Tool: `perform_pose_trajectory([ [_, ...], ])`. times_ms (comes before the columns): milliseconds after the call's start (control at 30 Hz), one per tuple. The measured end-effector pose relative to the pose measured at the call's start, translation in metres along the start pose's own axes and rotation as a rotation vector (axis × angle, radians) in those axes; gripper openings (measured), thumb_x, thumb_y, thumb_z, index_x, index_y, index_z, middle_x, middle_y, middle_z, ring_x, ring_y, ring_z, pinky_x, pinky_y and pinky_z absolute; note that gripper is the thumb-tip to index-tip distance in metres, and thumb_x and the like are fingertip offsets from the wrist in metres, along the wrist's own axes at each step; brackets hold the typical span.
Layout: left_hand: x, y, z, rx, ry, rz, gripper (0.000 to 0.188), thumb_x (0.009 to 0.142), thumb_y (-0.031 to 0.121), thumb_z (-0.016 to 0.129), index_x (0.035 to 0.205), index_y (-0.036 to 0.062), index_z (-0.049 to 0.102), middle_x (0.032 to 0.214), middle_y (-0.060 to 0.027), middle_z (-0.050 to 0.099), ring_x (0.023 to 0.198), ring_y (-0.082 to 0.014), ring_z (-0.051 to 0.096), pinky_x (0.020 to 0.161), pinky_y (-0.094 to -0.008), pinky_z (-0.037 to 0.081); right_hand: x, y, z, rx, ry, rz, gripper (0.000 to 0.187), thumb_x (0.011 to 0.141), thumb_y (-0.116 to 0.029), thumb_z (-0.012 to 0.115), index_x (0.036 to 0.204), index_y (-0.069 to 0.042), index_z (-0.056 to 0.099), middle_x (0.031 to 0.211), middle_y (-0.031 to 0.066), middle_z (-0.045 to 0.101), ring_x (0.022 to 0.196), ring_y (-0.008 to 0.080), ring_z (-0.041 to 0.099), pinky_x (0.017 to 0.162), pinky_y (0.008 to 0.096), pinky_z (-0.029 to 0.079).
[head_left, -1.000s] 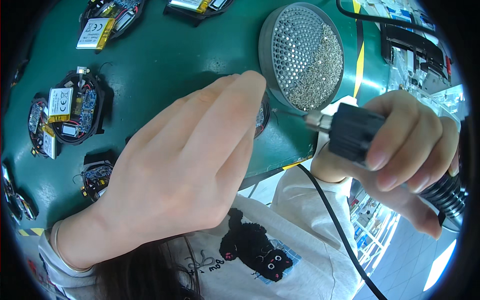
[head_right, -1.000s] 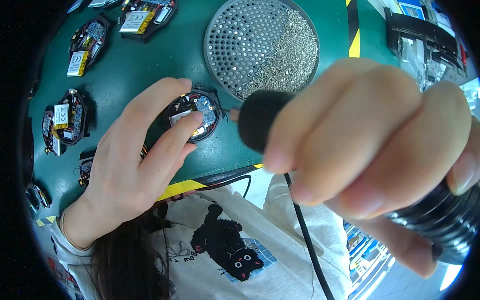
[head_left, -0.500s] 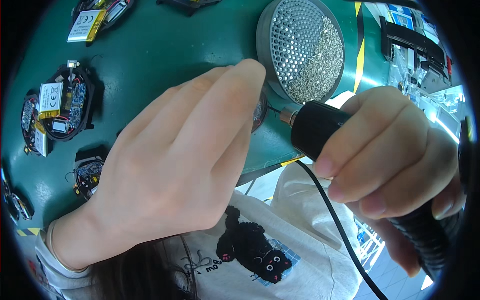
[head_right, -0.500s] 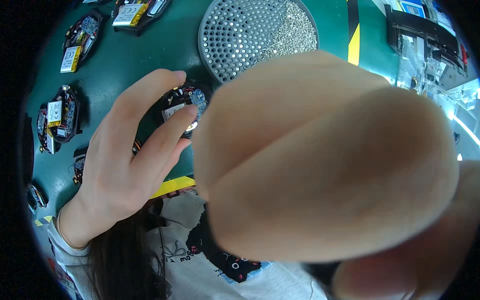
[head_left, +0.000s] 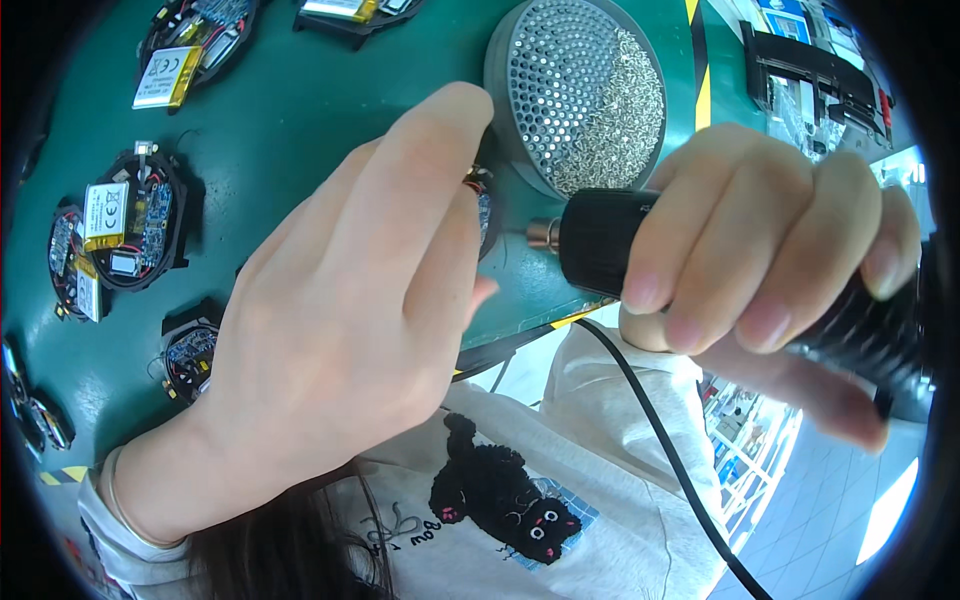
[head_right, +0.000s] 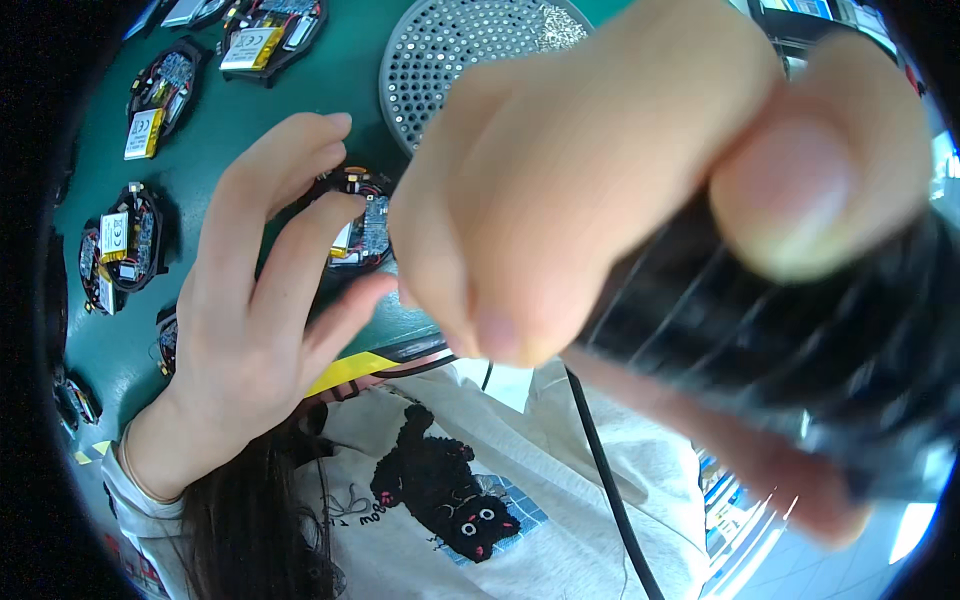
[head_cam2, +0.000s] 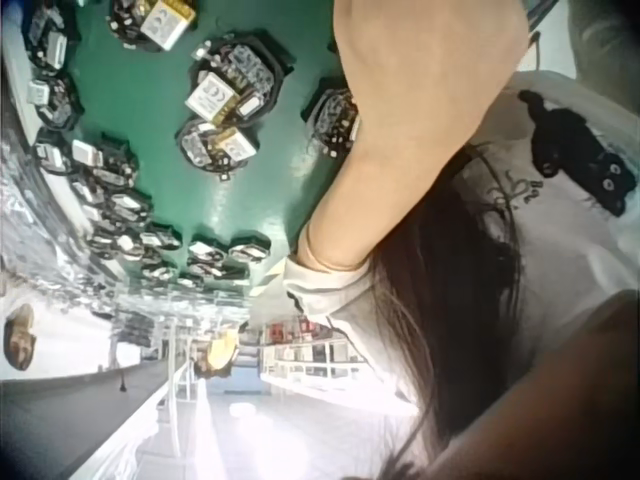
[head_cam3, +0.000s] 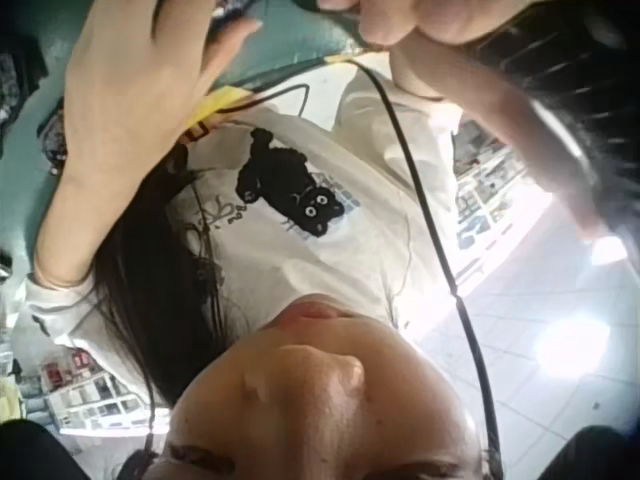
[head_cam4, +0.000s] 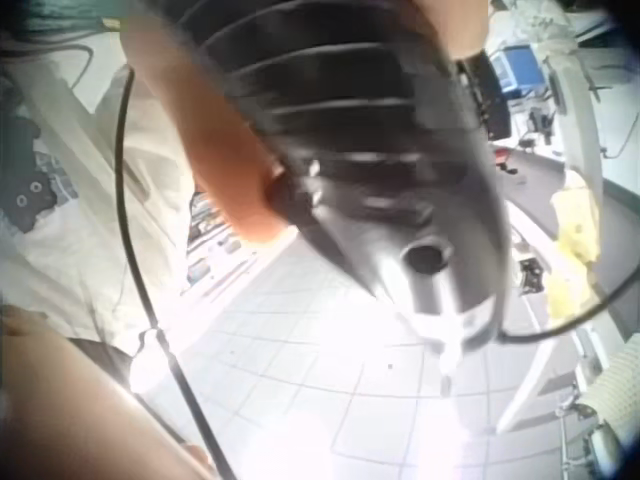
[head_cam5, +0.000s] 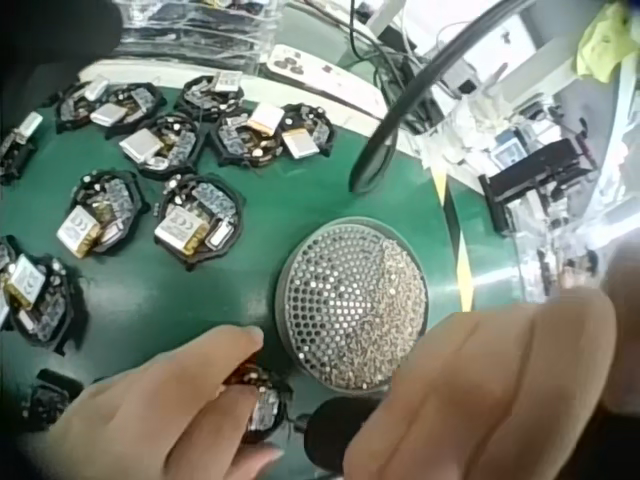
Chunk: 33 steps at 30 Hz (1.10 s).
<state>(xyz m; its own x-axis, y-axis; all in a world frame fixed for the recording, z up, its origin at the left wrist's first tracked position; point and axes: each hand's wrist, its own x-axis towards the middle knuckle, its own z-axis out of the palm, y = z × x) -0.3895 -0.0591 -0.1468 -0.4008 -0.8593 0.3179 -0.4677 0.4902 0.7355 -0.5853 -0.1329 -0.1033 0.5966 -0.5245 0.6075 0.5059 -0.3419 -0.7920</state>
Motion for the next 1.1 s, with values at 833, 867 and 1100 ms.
perform_pose_trajectory([
  [833, 0.002, 0.0, -0.003, 0.0, -0.101, -0.028, 0.043, 0.064, -0.005, 0.072, 0.102, -0.0051, 0.053, 0.125, -0.0198, 0.048, 0.111, -0.0333, 0.053, 0.091, -0.0382, 0.046, 0.005, -0.016, -0.028, -0.206, -0.152, 0.145, 0.087, 0.066, -0.076, 0.065, 0.116, -0.006, 0.051, 0.097, 0.0053, 0.057, 0.077, 0.0188, 0.058, 0.064, 0.0354, 0.046],
  [867, 0.005, 0.002, -0.004, -0.016, -0.099, -0.042, 0.044, 0.063, -0.005, 0.073, 0.102, -0.0047, 0.053, 0.125, -0.0196, 0.048, 0.11, -0.0328, 0.054, 0.09, -0.0378, 0.046, 0.005, -0.023, -0.029, -0.228, -0.159, 0.168, 0.087, 0.066, -0.076, 0.065, 0.116, -0.006, 0.051, 0.097, 0.0053, 0.057, 0.077, 0.0188, 0.058, 0.064, 0.0354, 0.046],
  [1100, 0.004, -0.002, -0.005, -0.078, -0.007, -0.071, 0.04, 0.062, -0.001, 0.078, 0.094, -0.0025, 0.056, 0.126, -0.0199, 0.047, 0.103, -0.0296, 0.06, 0.085, -0.0346, 0.05, 0.004, -0.025, -0.013, -0.116, -0.01, 0.037, 0.078, 0.068, -0.07, 0.068, 0.105, -0.003, 0.052, 0.079, 0.0055, 0.058, 0.065, 0.0176, 0.061, 0.056, 0.031, 0.05],
])
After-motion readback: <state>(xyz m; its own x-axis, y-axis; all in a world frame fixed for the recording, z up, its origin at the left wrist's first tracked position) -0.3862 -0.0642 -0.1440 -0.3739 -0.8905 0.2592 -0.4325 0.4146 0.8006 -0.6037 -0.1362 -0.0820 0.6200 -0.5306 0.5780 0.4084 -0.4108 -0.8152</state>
